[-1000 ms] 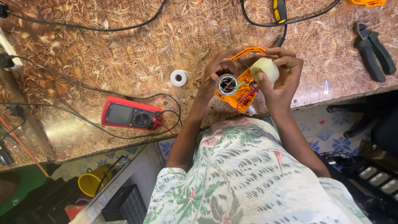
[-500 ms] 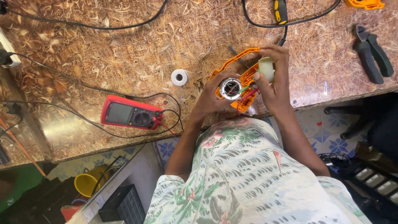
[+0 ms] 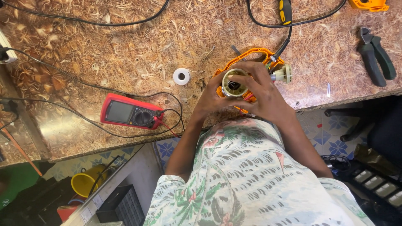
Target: The person assembles a cylindrical electrical device by inserting a metal cylinder into an orange plastic housing and connecting wires. They repeatedly insert and remove a beige plastic cap, adjusting the internal wiring and components throughout the process.
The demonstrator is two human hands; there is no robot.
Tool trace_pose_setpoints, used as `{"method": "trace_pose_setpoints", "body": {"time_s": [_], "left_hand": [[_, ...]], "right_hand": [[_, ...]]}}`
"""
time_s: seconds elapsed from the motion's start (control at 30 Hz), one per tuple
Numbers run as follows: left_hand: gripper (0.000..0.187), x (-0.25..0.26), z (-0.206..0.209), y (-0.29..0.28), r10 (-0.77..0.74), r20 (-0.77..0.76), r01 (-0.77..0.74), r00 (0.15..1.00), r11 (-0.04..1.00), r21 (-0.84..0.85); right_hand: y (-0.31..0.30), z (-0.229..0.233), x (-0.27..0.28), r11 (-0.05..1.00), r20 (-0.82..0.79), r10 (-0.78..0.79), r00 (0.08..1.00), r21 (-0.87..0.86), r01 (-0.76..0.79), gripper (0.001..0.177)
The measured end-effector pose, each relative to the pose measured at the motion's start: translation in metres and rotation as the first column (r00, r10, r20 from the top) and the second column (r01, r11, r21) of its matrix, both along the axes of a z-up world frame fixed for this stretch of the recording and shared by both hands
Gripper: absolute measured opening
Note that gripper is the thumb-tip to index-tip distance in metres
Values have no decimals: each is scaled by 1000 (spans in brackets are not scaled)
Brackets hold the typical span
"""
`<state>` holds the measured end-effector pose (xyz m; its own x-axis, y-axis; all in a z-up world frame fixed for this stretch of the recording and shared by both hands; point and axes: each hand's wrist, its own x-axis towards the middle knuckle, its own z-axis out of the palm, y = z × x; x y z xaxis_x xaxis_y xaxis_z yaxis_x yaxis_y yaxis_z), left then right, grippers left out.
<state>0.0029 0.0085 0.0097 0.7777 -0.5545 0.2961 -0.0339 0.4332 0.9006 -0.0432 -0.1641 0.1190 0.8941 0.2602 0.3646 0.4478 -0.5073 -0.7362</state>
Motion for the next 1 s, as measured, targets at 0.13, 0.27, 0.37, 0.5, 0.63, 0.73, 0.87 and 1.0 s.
{"method": "trace_pose_setpoints", "body": {"time_s": [0.13,0.27,0.37,0.5,0.63,0.73,0.87,1.0], "left_hand": [[59,3,-3,2,-16,-18,16,1000,1000,10],[59,4,2,2,-3,-35,4,999,999,40],[60,5,10,1,-11,-40,14,999,998,65],[59,4,14,1,-13,-41,17,999,995,94],[61,2,5,-1,-5,-42,9,999,995,95],[62,2,5,-2,-7,-31,9,999,997,80],[72,-1,12,-5,61,17,-62,998,995,76],[81,-2,1,-10,126,199,-150,972,982,113]], "right_hand": [[-9,-11,-5,997,-45,-32,998,62,35,56],[-7,-19,-12,702,-293,-29,956,674,228,52],[-15,-37,-16,359,-462,55,885,836,415,60],[-16,-33,-12,267,-545,100,832,821,505,61],[-14,-30,-11,285,-559,81,825,806,518,63],[-10,-26,-10,342,-576,18,817,772,536,63],[-18,-59,-19,440,-545,-137,827,715,544,60],[-19,-70,-13,591,-468,-254,846,617,519,63]]}}
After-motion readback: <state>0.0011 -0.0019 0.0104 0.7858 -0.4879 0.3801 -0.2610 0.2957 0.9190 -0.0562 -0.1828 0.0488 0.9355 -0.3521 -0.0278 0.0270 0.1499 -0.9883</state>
